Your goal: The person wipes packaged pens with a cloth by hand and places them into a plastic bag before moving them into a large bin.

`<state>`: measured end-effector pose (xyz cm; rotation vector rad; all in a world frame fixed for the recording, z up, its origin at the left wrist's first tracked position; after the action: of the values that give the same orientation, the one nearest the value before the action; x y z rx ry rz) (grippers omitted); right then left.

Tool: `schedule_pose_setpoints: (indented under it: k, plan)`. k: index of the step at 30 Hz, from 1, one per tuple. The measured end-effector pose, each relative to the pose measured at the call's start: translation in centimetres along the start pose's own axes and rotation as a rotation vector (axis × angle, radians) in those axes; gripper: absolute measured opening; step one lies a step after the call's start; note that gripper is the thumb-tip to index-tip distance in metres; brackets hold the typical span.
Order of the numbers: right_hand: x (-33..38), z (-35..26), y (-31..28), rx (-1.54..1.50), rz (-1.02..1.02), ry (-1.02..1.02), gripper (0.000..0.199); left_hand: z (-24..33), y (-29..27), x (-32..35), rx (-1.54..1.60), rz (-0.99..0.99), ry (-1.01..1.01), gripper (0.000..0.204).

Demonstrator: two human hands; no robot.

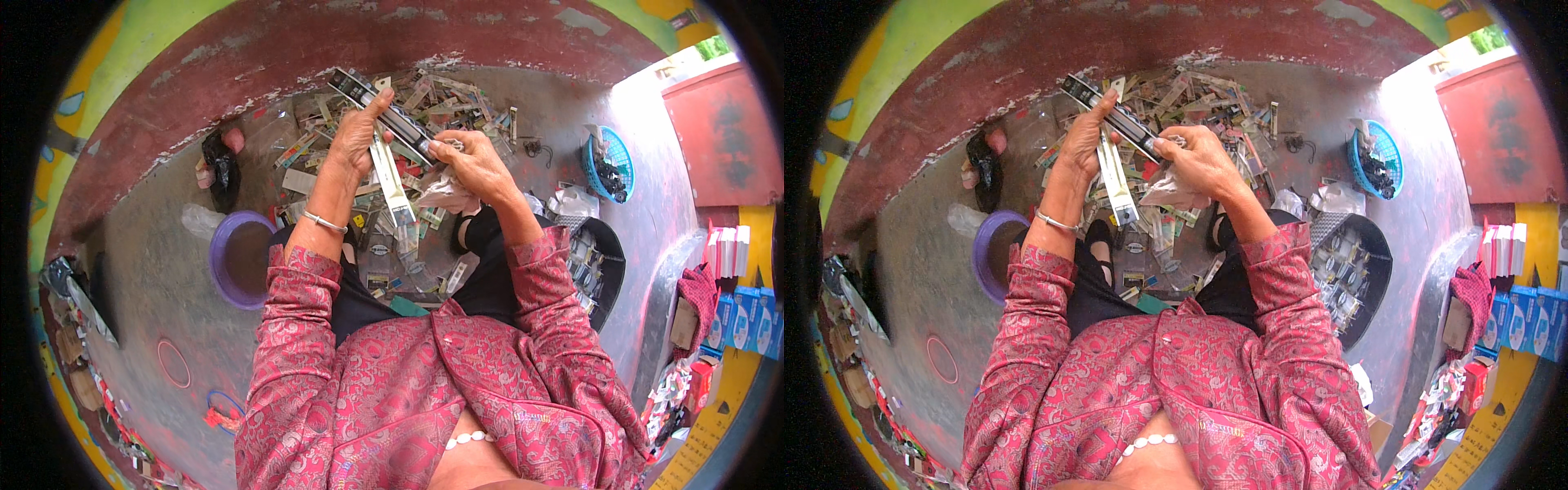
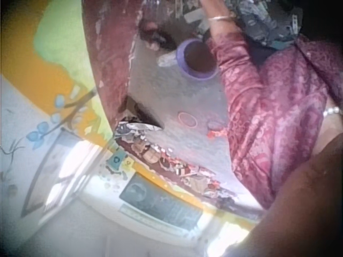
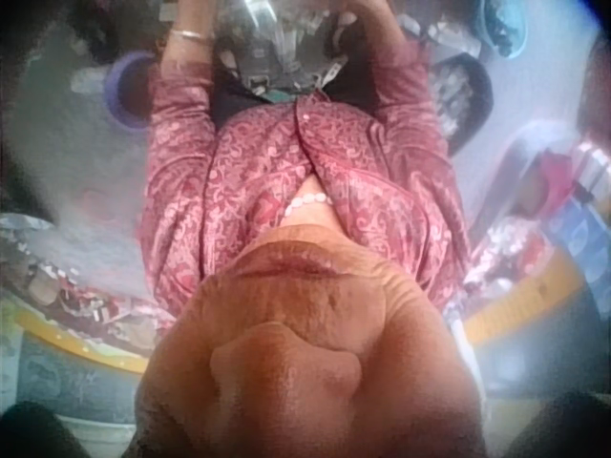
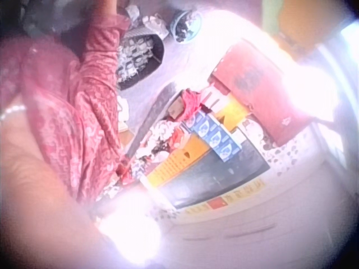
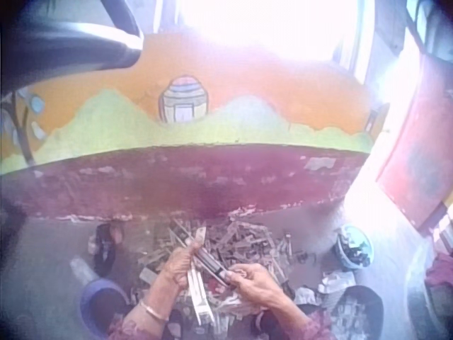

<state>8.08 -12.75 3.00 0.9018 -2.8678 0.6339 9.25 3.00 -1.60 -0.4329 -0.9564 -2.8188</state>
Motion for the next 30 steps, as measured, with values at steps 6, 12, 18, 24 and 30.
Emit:
schedule_pose_setpoints:
  k: [6, 12, 18, 24, 30]
  plan:
    - [0.0, 0.3, 0.0, -0.231, 0.014, 0.004, 0.027, 0.5, 0.8, 0.6, -0.034, -0.100, 0.011, 0.020]
    - [0.1, 0.4, -0.5, -0.198, -0.036, 0.045, 0.029, 0.9, 1.5, 1.0, -0.038, -0.179, 0.021, 0.028]
    - [0.2, 0.7, 0.5, -0.384, -0.098, 0.126, 0.027, 1.1, 3.3, 2.0, 0.069, -0.483, -0.041, 0.040]
    - [0.2, 0.9, 1.2, -0.458, -0.214, 0.145, 0.024, 2.1, 4.0, 2.6, -0.024, -0.436, 0.045, 0.031]
    - [0.2, -2.6, -0.5, 0.193, 0.090, -0.223, 0.047, 1.6, 1.4, 0.9, -0.045, -0.183, 0.099, 0.032]
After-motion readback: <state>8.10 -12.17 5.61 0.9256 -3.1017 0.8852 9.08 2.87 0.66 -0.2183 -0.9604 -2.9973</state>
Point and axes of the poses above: each hand's wrist, its own x-axis away from the middle knuckle, its own y-axis out of the palm, z = x × y, the point moved 9 cm from there along -x, towards the middle knuckle, and after that the axes turned 4 degrees about -z, right-handed, at the moved point
